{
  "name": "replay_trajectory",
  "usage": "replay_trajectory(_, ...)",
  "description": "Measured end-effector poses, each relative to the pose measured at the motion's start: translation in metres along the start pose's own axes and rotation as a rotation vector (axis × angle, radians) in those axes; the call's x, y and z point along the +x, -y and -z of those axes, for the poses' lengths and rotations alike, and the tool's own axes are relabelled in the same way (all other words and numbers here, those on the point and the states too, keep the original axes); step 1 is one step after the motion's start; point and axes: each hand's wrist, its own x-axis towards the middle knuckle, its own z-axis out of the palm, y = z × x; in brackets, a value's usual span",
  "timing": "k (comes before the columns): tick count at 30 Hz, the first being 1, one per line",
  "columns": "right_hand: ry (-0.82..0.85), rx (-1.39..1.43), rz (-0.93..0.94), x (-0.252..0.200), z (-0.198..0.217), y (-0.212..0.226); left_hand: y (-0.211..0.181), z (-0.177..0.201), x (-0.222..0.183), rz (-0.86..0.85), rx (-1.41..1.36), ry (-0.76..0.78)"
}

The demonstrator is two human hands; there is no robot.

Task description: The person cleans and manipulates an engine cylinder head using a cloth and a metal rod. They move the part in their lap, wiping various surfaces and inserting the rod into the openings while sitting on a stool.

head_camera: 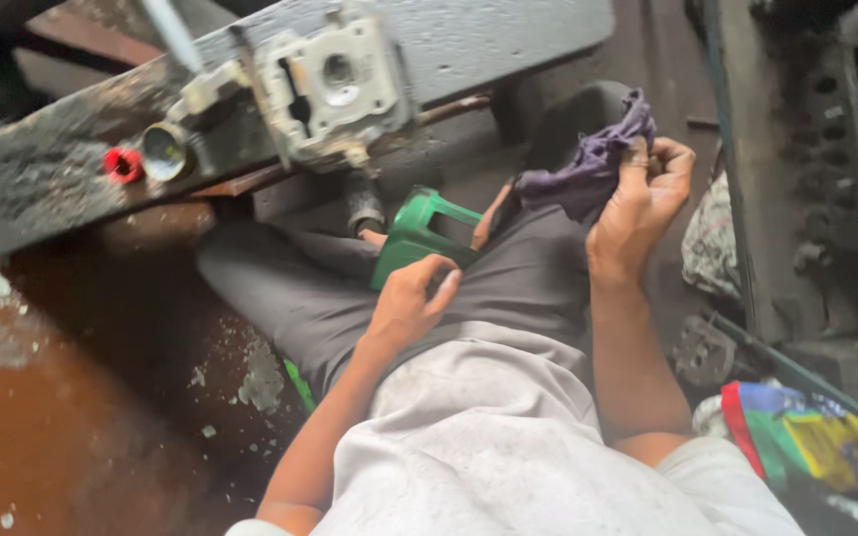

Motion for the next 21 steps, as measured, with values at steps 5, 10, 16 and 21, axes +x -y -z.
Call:
replay_trajectory(5,0.107,-0.246,-0.107,-0.019,-0.001,0.018,-0.006,-0.018,0.016,0.091,-0.021,0.047)
replay_trajectory(10,0.403,-0.166,-0.382,-0.058,-0.028,0.027,0.01,-0.028,0.035,0.147,-0.568,-0.013)
replay_trajectory(16,0.948,-0.402,0.042,-0.075,-0.042,0.037,0.033,-0.03,0.03,0.269,-1.116,-0.071)
replay_trajectory(21,1.119,-0.492,0.088,-0.078,-0.053,0.032,0.035,-0.024,0.022,0.271,-1.46,-0.11)
